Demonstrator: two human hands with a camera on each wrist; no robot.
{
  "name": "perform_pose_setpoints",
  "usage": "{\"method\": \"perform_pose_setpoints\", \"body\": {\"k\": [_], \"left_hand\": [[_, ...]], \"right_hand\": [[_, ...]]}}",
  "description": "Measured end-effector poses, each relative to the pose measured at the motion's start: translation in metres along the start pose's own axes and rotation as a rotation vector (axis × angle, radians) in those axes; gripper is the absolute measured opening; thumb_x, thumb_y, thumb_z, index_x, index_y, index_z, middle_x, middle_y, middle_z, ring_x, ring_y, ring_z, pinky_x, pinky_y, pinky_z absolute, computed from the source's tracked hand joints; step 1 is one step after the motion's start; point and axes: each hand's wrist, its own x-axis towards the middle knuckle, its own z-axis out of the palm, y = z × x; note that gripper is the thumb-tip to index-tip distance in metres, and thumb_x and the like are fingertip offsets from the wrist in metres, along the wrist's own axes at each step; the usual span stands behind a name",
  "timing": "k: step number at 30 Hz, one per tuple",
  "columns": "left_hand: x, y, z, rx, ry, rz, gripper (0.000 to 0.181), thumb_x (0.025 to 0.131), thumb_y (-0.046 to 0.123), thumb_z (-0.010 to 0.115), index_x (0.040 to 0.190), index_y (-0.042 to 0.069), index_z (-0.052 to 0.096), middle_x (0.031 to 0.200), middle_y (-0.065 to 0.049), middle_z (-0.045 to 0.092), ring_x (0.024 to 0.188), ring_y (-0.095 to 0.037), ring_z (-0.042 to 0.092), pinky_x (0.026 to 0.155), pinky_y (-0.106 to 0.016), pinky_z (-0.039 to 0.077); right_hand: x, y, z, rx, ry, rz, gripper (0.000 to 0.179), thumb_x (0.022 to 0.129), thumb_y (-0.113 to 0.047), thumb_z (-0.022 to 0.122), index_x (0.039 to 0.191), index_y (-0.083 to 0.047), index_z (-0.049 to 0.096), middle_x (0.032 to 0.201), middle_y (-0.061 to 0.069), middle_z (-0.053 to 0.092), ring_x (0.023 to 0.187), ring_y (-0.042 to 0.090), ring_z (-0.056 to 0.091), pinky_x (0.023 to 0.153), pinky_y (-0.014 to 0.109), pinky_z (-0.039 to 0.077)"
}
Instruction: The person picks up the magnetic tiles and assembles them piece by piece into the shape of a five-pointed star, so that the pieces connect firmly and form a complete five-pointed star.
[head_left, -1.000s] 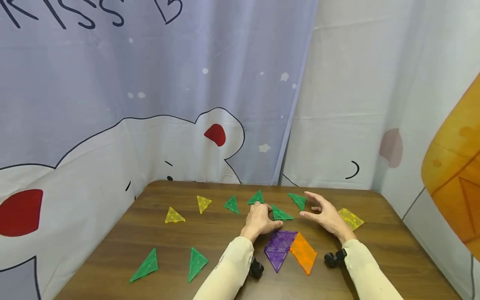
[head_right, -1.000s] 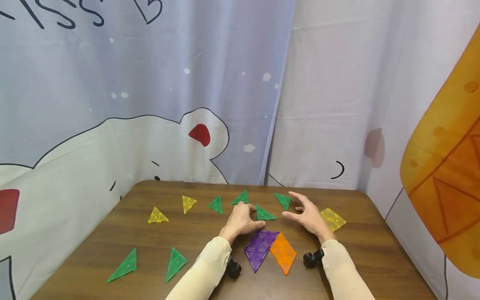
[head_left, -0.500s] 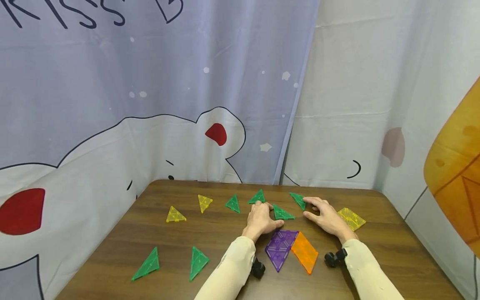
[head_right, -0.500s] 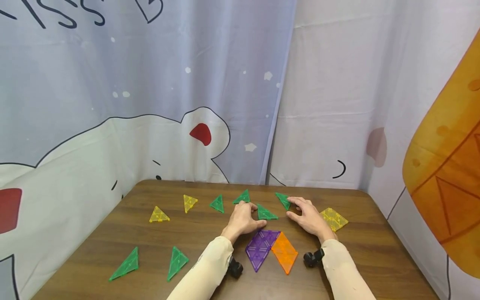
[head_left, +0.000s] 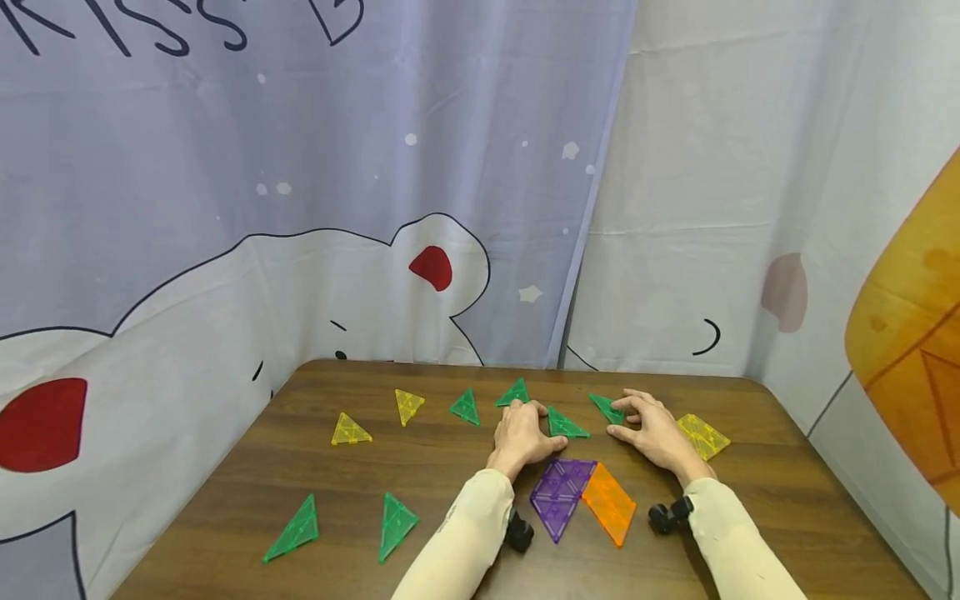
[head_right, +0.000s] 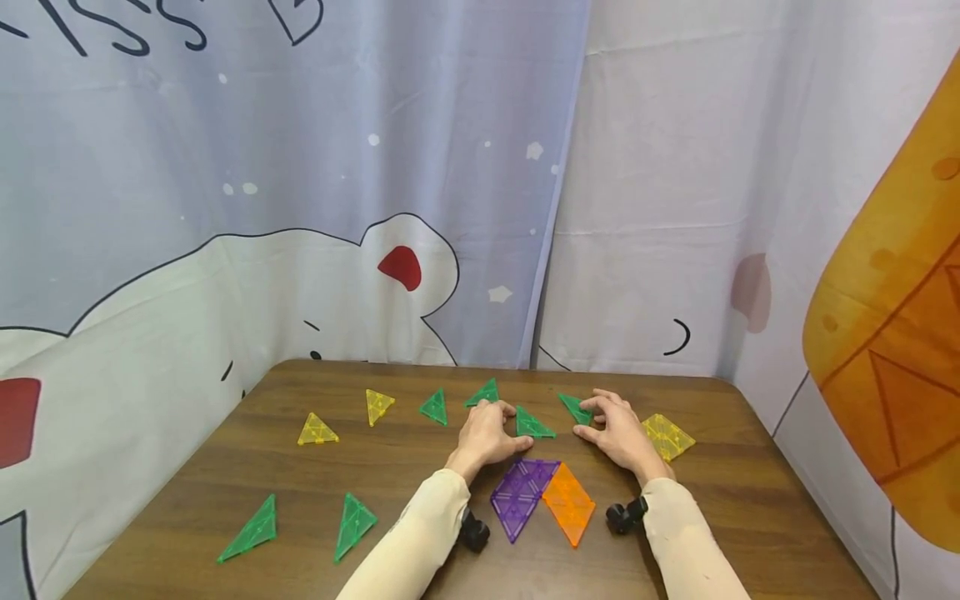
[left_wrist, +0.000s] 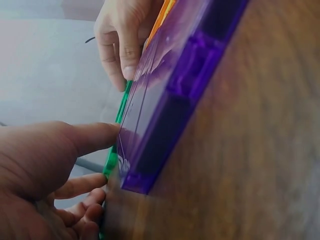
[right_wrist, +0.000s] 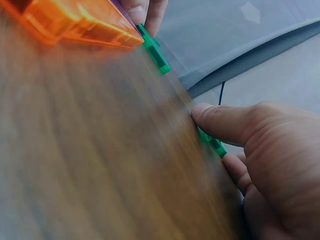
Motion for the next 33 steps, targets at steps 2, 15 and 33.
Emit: {"method": "perform_pose_setpoints", "body": {"k": [2,15,33], "left_hand": [[0.001,0.0,0.002,-0.003,-0.001,-0.003,0.059,0.074,0.049,0.085,0.121,0.017,0.069,0.111,-0.008,0.057,0.102,-0.028,0.053,0.089,-0.045,0.049],[0.005,0.004,0.013,-0.036,0.006,0.008,0.047,0.078,0.041,0.084,0.118,0.021,0.071,0.111,-0.007,0.058,0.105,-0.029,0.053,0.092,-0.047,0.045],[0.018,0.017,0.019,-0.041,-0.028,0.055,0.038,0.081,0.035,0.082,0.116,0.026,0.074,0.115,-0.004,0.06,0.11,-0.029,0.053,0.095,-0.048,0.041]], "right_hand": [[-0.001,0.001,-0.001,0.0,-0.009,0.003,0.048,0.09,-0.031,0.075,0.131,-0.009,0.061,0.151,0.017,0.039,0.114,0.035,0.06,0.097,0.053,0.047],[-0.009,0.005,0.007,-0.035,0.034,0.075,0.062,0.08,-0.047,0.081,0.13,-0.015,0.06,0.119,0.005,0.055,0.096,0.019,0.055,0.082,0.038,0.049],[-0.006,-0.003,0.006,-0.062,0.046,0.041,0.071,0.075,-0.053,0.082,0.134,-0.02,0.06,0.127,0.0,0.056,0.104,0.021,0.054,0.089,0.043,0.046]]}}
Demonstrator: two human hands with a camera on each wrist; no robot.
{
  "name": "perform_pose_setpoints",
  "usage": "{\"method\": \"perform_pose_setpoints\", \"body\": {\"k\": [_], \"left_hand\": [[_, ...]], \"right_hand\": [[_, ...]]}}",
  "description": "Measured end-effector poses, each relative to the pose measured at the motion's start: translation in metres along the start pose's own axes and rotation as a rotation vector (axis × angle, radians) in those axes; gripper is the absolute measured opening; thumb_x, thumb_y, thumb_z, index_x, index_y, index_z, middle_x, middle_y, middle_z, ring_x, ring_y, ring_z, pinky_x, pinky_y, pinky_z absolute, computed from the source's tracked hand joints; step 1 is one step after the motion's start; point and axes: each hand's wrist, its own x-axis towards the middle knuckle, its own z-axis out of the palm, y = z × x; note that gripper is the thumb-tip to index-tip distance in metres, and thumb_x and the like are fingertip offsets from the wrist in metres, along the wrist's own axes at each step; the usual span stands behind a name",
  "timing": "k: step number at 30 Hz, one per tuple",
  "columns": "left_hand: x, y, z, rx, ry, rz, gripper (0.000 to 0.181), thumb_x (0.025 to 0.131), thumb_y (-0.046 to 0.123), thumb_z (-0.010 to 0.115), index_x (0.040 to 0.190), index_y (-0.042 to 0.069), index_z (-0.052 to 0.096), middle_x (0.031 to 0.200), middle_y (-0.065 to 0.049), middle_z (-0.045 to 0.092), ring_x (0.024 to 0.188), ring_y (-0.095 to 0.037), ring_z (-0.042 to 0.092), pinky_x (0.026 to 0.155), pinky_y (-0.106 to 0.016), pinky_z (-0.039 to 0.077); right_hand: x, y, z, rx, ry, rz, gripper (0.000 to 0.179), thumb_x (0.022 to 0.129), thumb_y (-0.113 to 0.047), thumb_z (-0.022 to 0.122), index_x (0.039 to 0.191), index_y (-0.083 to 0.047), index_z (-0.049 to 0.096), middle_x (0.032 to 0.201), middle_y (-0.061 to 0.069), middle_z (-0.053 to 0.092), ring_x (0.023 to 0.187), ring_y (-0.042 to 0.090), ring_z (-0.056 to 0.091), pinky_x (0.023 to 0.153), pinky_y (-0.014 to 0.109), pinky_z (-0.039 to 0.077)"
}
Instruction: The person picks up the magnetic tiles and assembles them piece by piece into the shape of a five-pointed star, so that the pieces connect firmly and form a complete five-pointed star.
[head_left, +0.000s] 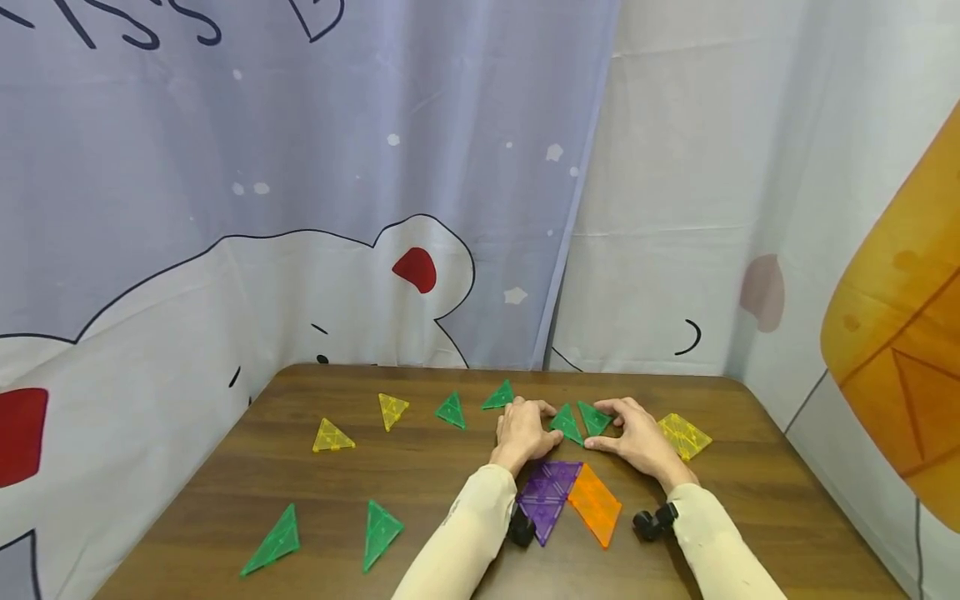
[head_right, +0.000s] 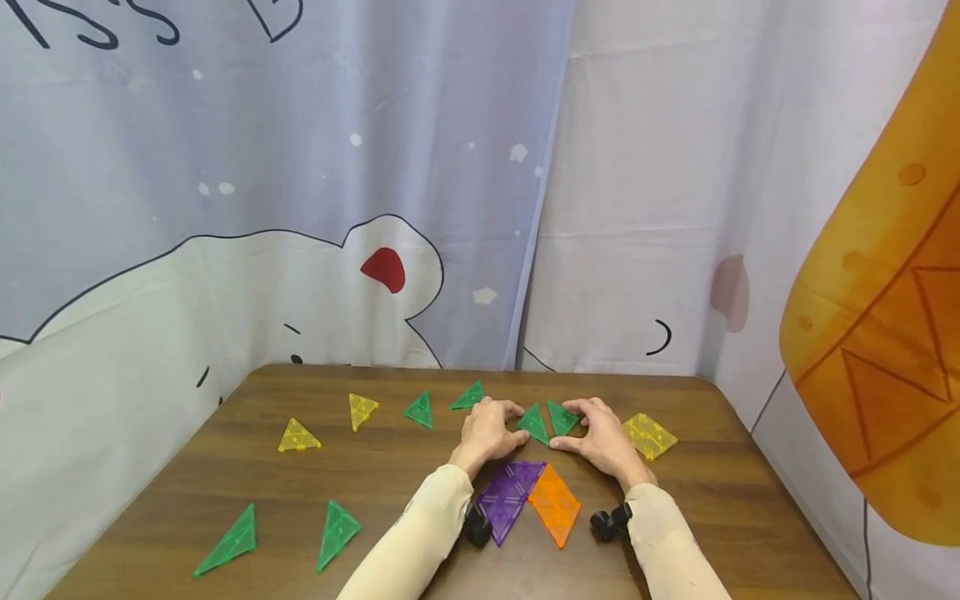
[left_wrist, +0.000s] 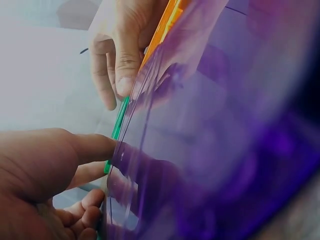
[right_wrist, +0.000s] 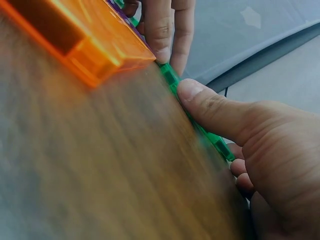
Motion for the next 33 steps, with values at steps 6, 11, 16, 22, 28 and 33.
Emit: {"method": "perform_pose_setpoints", "body": {"k": [6,11,16,22,28,33], "left_hand": [[-0.0008,-0.0001,-0.0002,0.008,0.008,0.0,0.036,0.082,0.035,0.081,0.116,0.026,0.074,0.115,-0.004,0.061,0.111,-0.029,0.053,0.095,-0.049,0.041],[-0.0014,0.0005,0.0004,0.019,0.011,0.01,0.035,0.082,0.035,0.081,0.115,0.027,0.075,0.113,-0.003,0.061,0.109,-0.028,0.053,0.093,-0.048,0.042],[-0.0014,0.0021,0.0002,0.024,0.0,0.023,0.036,0.082,0.034,0.081,0.117,0.027,0.074,0.114,-0.004,0.062,0.109,-0.029,0.054,0.093,-0.049,0.042],[-0.0005,0.0029,0.0015,0.037,-0.043,0.051,0.04,0.084,0.035,0.08,0.122,0.026,0.072,0.115,-0.004,0.06,0.11,-0.028,0.053,0.09,-0.045,0.042],[0.0011,0.0022,0.002,0.037,-0.049,0.079,0.042,0.084,0.035,0.08,0.124,0.024,0.071,0.112,-0.003,0.061,0.107,-0.026,0.054,0.086,-0.041,0.042],[0.0013,0.0029,0.0021,0.059,-0.059,0.08,0.043,0.084,0.035,0.079,0.125,0.025,0.07,0.114,-0.003,0.06,0.106,-0.025,0.054,0.084,-0.04,0.042]], "right_hand": [[-0.0004,-0.0018,0.0007,0.01,-0.007,-0.007,0.07,0.075,-0.051,0.083,0.133,-0.019,0.061,0.127,0.001,0.056,0.103,0.021,0.055,0.089,0.042,0.047],[-0.0008,-0.003,0.0013,0.01,-0.008,-0.014,0.068,0.075,-0.049,0.084,0.132,-0.019,0.062,0.126,0.001,0.057,0.104,0.02,0.054,0.089,0.042,0.046],[-0.0006,-0.0037,0.0014,0.012,0.003,-0.014,0.068,0.075,-0.048,0.084,0.131,-0.018,0.062,0.125,0.002,0.057,0.103,0.021,0.055,0.088,0.042,0.047],[0.0002,-0.0039,0.0016,0.019,0.012,-0.013,0.07,0.073,-0.05,0.085,0.131,-0.017,0.062,0.125,0.002,0.058,0.101,0.021,0.055,0.086,0.041,0.047],[0.0009,-0.0021,0.0012,0.021,0.02,-0.002,0.072,0.073,-0.05,0.085,0.132,-0.017,0.061,0.124,0.003,0.059,0.1,0.021,0.055,0.083,0.04,0.047],[-0.0002,-0.0029,0.0007,0.018,0.019,0.015,0.073,0.072,-0.051,0.085,0.132,-0.017,0.062,0.124,0.004,0.059,0.101,0.022,0.055,0.084,0.041,0.047]]}}
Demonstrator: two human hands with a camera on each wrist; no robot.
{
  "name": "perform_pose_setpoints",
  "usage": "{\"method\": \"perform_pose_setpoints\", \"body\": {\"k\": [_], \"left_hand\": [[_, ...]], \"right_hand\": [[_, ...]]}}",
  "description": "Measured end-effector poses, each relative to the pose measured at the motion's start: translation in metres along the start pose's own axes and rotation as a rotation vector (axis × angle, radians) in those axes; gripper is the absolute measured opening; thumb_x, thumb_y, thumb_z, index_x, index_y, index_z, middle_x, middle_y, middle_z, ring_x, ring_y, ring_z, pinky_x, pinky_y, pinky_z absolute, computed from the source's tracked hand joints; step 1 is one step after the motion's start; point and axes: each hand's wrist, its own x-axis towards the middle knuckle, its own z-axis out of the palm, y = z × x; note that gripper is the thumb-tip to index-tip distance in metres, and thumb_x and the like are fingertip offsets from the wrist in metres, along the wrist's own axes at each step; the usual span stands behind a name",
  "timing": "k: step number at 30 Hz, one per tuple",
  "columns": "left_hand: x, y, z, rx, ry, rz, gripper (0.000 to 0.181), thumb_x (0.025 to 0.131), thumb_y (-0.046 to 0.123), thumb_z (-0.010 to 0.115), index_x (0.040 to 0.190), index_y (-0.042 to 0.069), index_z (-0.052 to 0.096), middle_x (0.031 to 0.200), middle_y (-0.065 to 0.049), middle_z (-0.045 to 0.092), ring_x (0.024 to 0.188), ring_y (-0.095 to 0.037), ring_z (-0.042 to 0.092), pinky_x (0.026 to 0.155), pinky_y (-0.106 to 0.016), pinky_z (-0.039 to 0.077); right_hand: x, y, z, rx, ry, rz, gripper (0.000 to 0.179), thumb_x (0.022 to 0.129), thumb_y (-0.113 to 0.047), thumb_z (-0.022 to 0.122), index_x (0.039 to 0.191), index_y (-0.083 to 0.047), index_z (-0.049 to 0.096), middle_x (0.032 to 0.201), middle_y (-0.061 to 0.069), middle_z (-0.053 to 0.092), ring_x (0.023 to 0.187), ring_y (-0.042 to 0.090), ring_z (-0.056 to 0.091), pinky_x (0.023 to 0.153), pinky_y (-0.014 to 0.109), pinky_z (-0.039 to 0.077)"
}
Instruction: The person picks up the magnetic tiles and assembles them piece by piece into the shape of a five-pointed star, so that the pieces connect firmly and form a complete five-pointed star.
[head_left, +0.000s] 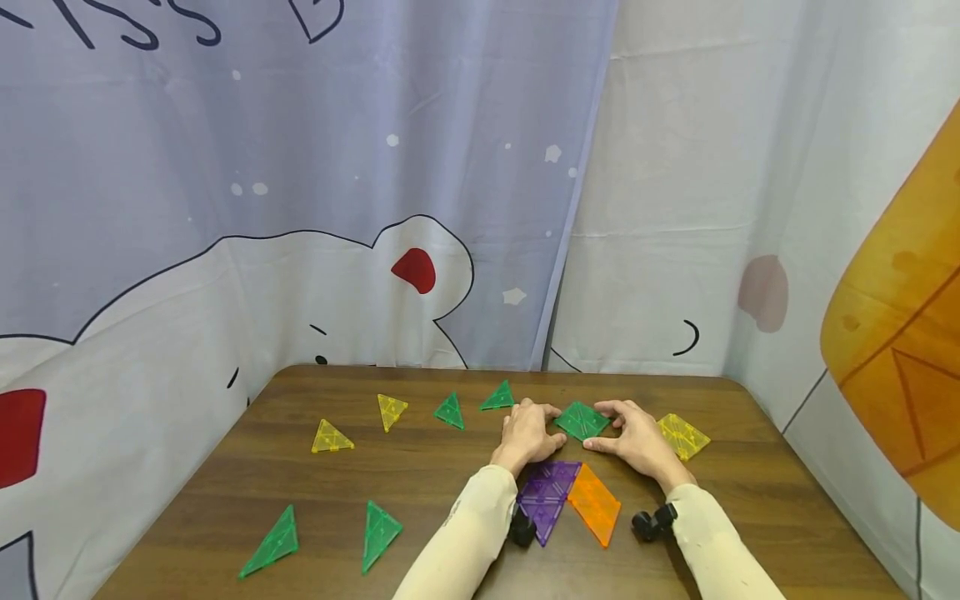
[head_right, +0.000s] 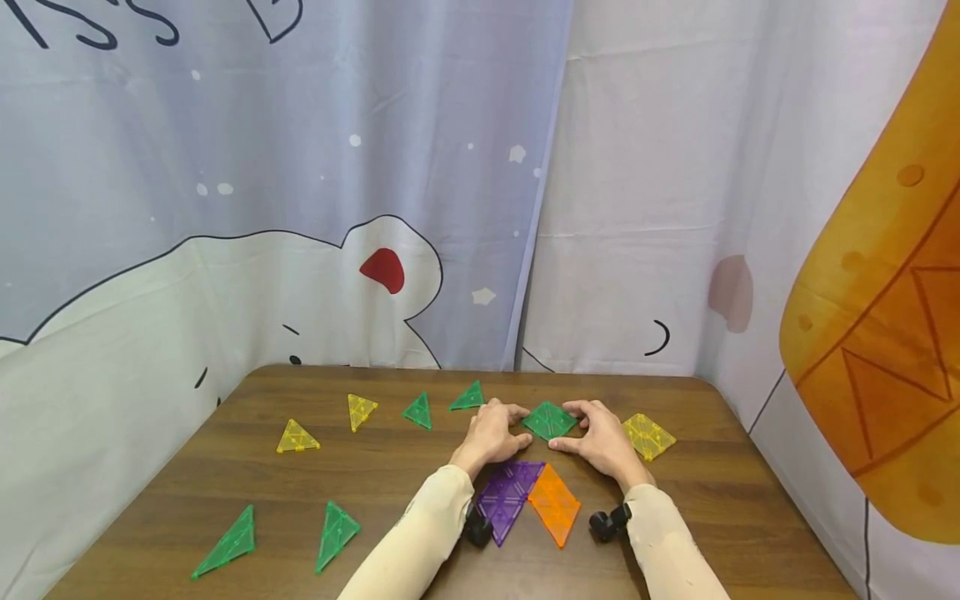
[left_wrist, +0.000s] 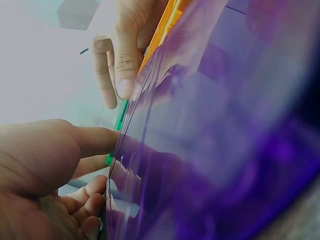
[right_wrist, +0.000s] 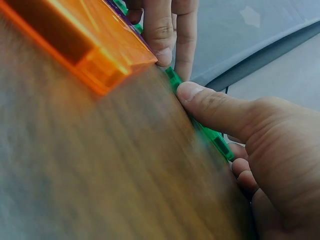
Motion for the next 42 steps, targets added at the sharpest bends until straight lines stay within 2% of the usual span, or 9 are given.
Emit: {"method": "perform_pose_setpoints", "body": {"k": [8,13,18,27,32,35,42], "left_hand": [[-0.001,-0.001,-0.002,0.013,0.007,0.009,0.045,0.084,0.036,0.079,0.126,0.026,0.069,0.114,-0.003,0.06,0.105,-0.024,0.053,0.082,-0.039,0.04],[-0.002,-0.003,-0.004,-0.005,0.007,0.01,0.047,0.084,0.036,0.079,0.128,0.023,0.068,0.107,-0.001,0.06,0.101,-0.023,0.053,0.082,-0.039,0.04],[-0.004,-0.006,-0.006,-0.055,0.001,0.014,0.05,0.084,0.035,0.08,0.129,0.017,0.067,0.101,0.0,0.06,0.1,-0.023,0.052,0.086,-0.04,0.042],[-0.011,-0.014,-0.013,-0.157,-0.018,0.071,0.05,0.086,0.031,0.078,0.129,0.011,0.065,0.105,-0.006,0.064,0.101,-0.021,0.056,0.091,-0.036,0.048],[-0.015,-0.022,-0.021,-0.173,0.035,0.125,0.05,0.085,0.029,0.079,0.129,0.01,0.064,0.11,-0.008,0.067,0.104,-0.022,0.058,0.092,-0.035,0.049],[-0.017,-0.029,-0.027,-0.168,0.075,0.139,0.05,0.085,0.028,0.079,0.129,0.01,0.064,0.112,-0.009,0.067,0.105,-0.022,0.058,0.092,-0.035,0.049],[-0.023,-0.049,-0.042,-0.133,0.154,0.112,0.053,0.082,0.029,0.081,0.129,0.011,0.064,0.116,-0.009,0.063,0.11,-0.026,0.055,0.095,-0.038,0.047]], "right_hand": [[0.0,-0.001,0.0,-0.015,0.005,-0.006,0.078,0.071,-0.056,0.084,0.133,-0.015,0.061,0.123,0.007,0.059,0.1,0.022,0.055,0.084,0.041,0.047],[0.0,0.0,0.001,-0.007,0.015,-0.002,0.082,0.072,-0.056,0.083,0.137,-0.014,0.058,0.125,0.008,0.058,0.102,0.023,0.055,0.086,0.043,0.047],[0.0,0.001,0.001,-0.008,0.027,-0.002,0.083,0.072,-0.055,0.083,0.139,-0.012,0.056,0.125,0.009,0.057,0.103,0.024,0.054,0.089,0.044,0.046],[-0.004,0.0,-0.003,0.032,0.039,0.025,0.095,0.071,-0.061,0.081,0.148,-0.017,0.045,0.131,0.014,0.048,0.115,0.03,0.051,0.094,0.051,0.045],[-0.002,-0.007,-0.004,0.067,0.058,0.032,0.096,0.073,-0.065,0.077,0.151,-0.026,0.039,0.137,0.013,0.043,0.124,0.034,0.044,0.097,0.058,0.041],[0.0,-0.014,-0.003,0.099,0.067,0.027,0.095,0.074,-0.065,0.077,0.152,-0.026,0.037,0.14,0.013,0.042,0.128,0.035,0.041,0.098,0.063,0.039],[0.005,-0.033,0.005,0.151,0.065,0.007,0.093,0.075,-0.064,0.076,0.152,-0.031,0.036,0.146,0.013,0.041,0.132,0.038,0.04,0.1,0.066,0.036]]}}
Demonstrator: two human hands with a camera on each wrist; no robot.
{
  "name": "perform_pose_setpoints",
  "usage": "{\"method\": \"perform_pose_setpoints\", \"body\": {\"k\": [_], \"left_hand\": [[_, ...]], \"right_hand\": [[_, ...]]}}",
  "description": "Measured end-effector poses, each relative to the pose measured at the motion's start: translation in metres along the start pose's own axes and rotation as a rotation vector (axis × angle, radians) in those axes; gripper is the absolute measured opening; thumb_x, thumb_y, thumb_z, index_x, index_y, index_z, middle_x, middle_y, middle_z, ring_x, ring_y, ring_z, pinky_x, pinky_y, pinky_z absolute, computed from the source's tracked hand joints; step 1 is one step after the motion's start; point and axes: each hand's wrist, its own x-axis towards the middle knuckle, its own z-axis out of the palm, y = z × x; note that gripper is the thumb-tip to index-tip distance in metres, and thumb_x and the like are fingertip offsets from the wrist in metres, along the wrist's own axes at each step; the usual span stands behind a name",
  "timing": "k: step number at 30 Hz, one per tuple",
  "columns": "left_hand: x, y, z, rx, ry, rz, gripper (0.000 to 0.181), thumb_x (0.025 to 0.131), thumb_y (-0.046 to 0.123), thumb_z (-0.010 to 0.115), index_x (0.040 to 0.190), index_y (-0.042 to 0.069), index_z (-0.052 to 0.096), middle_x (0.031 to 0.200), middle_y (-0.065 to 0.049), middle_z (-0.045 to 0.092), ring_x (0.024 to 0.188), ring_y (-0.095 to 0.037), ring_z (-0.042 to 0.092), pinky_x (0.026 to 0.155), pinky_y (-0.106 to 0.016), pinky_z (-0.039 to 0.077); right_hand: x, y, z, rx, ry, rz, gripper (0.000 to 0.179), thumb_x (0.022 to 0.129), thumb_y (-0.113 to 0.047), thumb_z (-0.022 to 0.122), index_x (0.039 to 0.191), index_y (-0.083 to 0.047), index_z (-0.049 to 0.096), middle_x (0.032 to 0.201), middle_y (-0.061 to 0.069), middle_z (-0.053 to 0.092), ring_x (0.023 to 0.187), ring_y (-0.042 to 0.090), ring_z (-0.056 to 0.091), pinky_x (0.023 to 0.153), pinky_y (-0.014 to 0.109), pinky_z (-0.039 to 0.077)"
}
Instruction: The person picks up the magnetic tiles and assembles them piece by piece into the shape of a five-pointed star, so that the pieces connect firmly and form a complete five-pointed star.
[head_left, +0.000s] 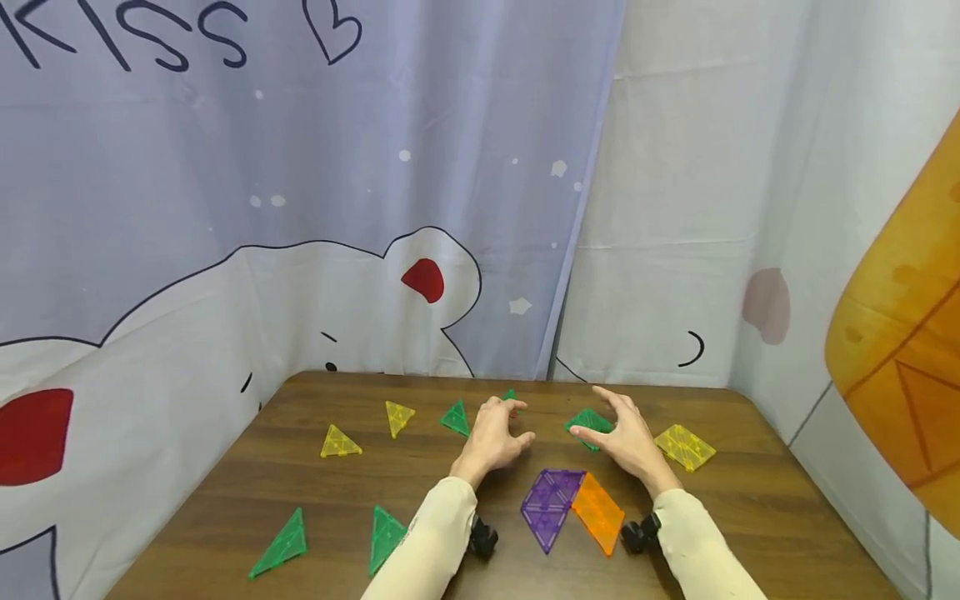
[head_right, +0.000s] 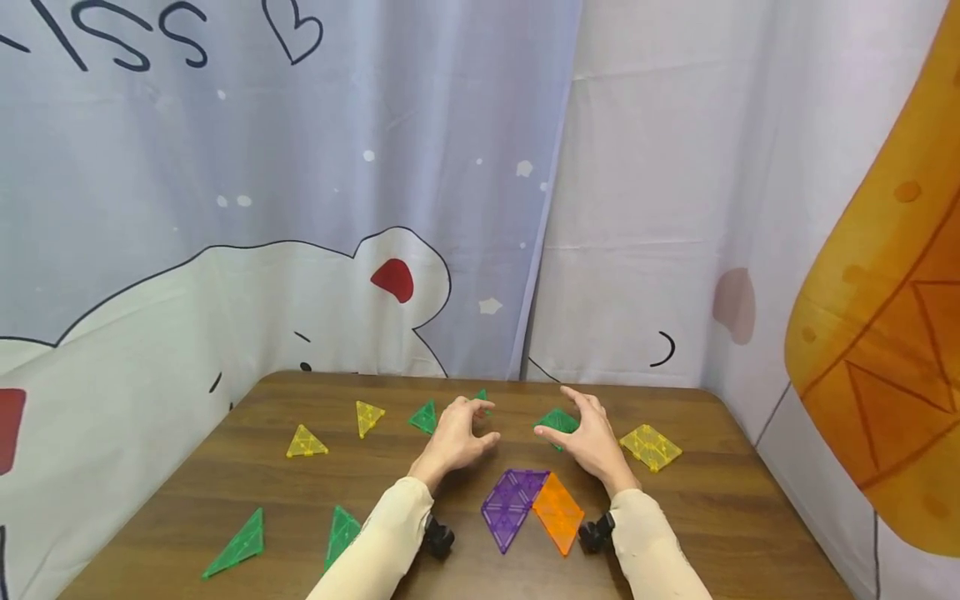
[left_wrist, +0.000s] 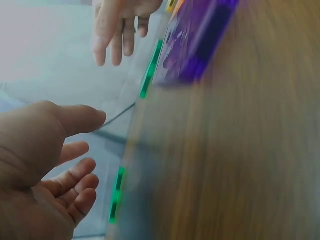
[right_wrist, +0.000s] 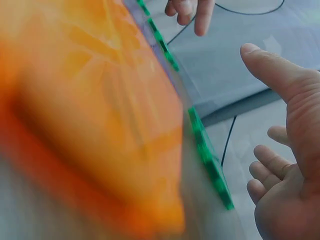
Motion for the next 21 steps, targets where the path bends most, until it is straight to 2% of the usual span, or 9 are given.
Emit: {"method": "perform_pose_setpoints", "body": {"k": [5,13,17,21], "left_hand": [[-0.008,-0.017,-0.018,0.01,0.054,-0.029,0.055,0.08,0.028,0.083,0.128,0.01,0.065,0.119,-0.01,0.059,0.115,-0.031,0.052,0.1,-0.042,0.044],[-0.02,-0.044,-0.043,0.023,0.089,-0.09,0.061,0.077,0.028,0.086,0.13,0.01,0.063,0.125,-0.013,0.053,0.121,-0.034,0.046,0.105,-0.048,0.036],[-0.024,-0.056,-0.051,0.038,0.095,-0.114,0.064,0.076,0.028,0.087,0.131,0.009,0.062,0.127,-0.015,0.053,0.122,-0.035,0.046,0.106,-0.049,0.035],[-0.027,-0.061,-0.055,0.051,0.097,-0.12,0.067,0.074,0.028,0.088,0.132,0.006,0.062,0.128,-0.017,0.054,0.118,-0.036,0.048,0.103,-0.049,0.038]], "right_hand": [[0.006,-0.017,0.014,0.041,-0.004,-0.014,0.091,0.075,-0.063,0.077,0.151,-0.032,0.037,0.148,0.007,0.041,0.135,0.035,0.039,0.104,0.063,0.035],[0.015,-0.047,0.039,0.12,-0.022,-0.054,0.092,0.075,-0.061,0.078,0.151,-0.029,0.038,0.148,0.002,0.043,0.136,0.032,0.038,0.107,0.06,0.033],[0.019,-0.06,0.052,0.154,-0.032,-0.054,0.091,0.075,-0.061,0.078,0.151,-0.031,0.038,0.146,0.002,0.044,0.135,0.032,0.039,0.107,0.059,0.034],[0.023,-0.069,0.065,0.176,-0.038,-0.058,0.093,0.073,-0.062,0.079,0.15,-0.03,0.039,0.146,0.004,0.044,0.134,0.032,0.039,0.107,0.059,0.035]]}}
